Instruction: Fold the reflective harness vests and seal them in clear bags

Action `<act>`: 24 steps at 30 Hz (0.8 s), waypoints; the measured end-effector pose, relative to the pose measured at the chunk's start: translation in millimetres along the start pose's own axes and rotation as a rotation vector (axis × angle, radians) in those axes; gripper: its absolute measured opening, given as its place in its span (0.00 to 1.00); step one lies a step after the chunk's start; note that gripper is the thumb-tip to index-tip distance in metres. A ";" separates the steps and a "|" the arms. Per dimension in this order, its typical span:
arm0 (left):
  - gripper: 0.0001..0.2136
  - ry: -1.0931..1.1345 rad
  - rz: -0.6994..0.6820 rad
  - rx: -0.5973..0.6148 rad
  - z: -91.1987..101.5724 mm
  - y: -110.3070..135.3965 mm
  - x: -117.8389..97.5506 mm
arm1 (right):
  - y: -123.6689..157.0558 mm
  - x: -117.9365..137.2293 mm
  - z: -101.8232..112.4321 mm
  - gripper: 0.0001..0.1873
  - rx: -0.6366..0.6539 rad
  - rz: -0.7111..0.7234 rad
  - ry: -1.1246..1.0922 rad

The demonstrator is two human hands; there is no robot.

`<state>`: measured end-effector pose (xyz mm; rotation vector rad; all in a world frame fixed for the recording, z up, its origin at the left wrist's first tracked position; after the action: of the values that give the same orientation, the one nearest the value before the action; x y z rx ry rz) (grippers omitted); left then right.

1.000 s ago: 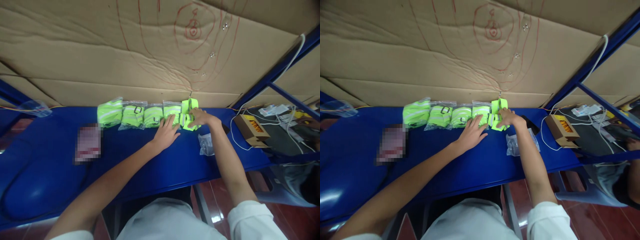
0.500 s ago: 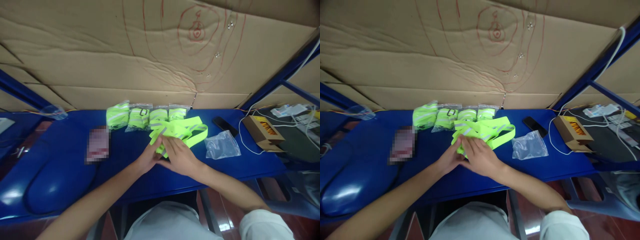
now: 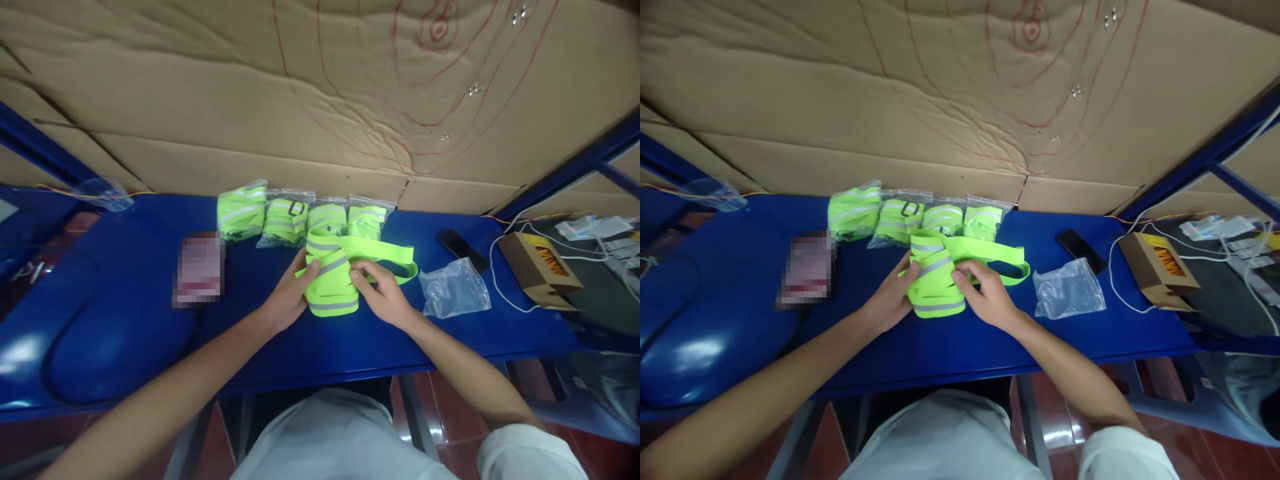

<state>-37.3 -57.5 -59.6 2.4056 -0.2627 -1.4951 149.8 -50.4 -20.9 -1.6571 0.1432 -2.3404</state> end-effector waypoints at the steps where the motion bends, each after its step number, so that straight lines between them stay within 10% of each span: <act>1: 0.34 -0.004 -0.044 -0.020 0.6 -1.6 0.0 | 0.5 -2.2 -1.6 0.17 0.009 -0.074 -0.072; 7: 0.39 0.004 0.041 -0.004 -3.5 -5.7 15.3 | 6.2 -9.2 -15.6 0.20 0.174 -0.456 -0.614; 16: 0.38 0.149 0.224 0.170 -19.2 10.9 16.3 | 28.5 20.3 -27.3 0.23 0.196 0.365 0.025; 24: 0.44 0.131 0.420 0.347 -25.3 18.9 25.2 | 21.3 10.1 -20.3 0.44 -0.043 0.309 0.298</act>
<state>-3.4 -79.2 -63.8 2.4761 -0.9987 -1.1710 131.1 -75.1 -23.6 -1.1909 0.4745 -2.3362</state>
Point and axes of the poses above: each hand's wrist, its own y-axis away from the middle knuckle, its own z-axis out of the back of the hand, x = y × z, the point moved 5 cm from there along -y, towards the middle knuckle, and after that the axes turned 13 degrees about -x, right-handed, at the moved point
